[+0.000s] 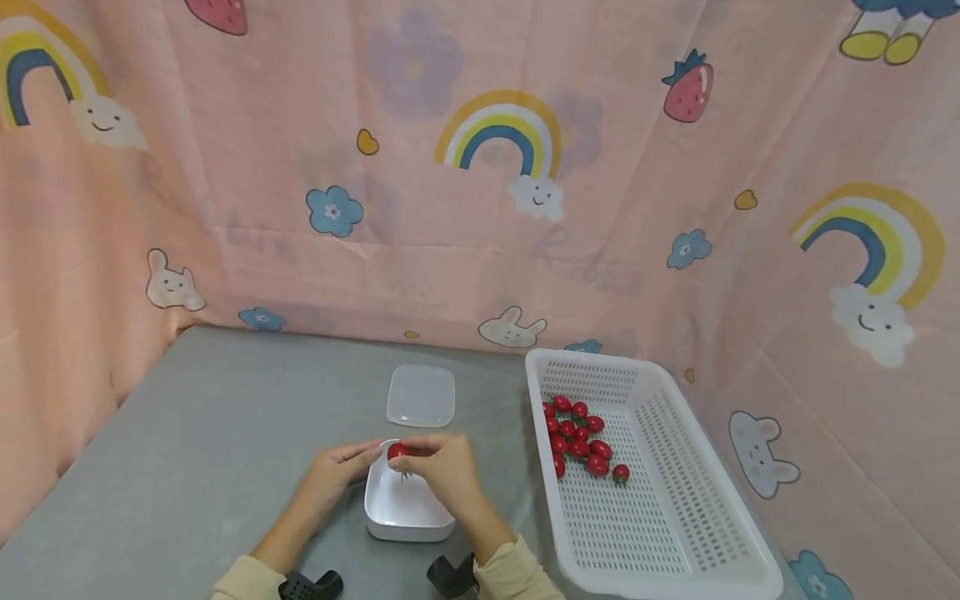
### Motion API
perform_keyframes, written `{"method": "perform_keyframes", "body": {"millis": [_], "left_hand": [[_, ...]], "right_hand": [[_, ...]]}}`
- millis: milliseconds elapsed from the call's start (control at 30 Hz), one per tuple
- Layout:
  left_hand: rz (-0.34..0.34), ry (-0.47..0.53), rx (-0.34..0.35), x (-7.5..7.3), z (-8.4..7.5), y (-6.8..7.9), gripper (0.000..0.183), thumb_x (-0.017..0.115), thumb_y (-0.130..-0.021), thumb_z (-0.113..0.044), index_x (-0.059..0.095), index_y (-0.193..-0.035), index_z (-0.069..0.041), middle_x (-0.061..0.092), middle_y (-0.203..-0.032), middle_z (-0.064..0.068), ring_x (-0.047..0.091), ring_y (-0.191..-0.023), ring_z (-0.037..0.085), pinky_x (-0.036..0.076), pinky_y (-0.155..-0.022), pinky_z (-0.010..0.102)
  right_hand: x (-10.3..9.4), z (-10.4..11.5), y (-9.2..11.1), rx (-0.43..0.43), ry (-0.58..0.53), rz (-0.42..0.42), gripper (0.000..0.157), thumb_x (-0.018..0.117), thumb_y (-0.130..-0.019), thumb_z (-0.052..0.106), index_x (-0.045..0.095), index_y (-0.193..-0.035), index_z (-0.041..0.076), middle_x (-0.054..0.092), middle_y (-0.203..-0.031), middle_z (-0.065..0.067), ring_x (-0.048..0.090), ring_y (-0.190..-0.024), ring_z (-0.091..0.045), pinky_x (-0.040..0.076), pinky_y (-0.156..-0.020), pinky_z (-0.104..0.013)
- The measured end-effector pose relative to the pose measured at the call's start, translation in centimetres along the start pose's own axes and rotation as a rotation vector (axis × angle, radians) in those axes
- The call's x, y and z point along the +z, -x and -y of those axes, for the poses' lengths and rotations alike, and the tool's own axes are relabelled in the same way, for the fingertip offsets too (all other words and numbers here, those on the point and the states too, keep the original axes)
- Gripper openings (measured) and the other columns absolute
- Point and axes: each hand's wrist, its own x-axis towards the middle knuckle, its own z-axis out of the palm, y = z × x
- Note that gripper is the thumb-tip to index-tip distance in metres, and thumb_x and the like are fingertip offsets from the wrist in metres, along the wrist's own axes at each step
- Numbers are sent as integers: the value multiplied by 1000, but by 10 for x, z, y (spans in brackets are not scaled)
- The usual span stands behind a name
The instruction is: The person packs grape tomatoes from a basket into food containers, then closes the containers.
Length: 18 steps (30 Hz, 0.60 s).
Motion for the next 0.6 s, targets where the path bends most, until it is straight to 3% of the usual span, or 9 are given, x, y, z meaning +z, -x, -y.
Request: {"method": "perform_keyframes", "body": {"millis": [267,600], "left_hand": [[-15,-40,16,-3,-1,1,37,67,-94,-20,67,-121,5,70,-122,16,69,-92,0,52,-84,18],[10,4,27,0,0,1,36,66,-95,-17,66,-123,7,69,-122,17,68,-92,-1,53,-85,18]], "right_hand": [[9,-6,1,-23,24,15,26,90,-69,15,81,-92,5,78,-87,-10,67,-78,-6,52,-67,-19],[12,-10,4,-35,37,-12,26,90,-68,11,81,-92,5,78,-89,-11,70,-83,-11,53,-68,-20]]}}
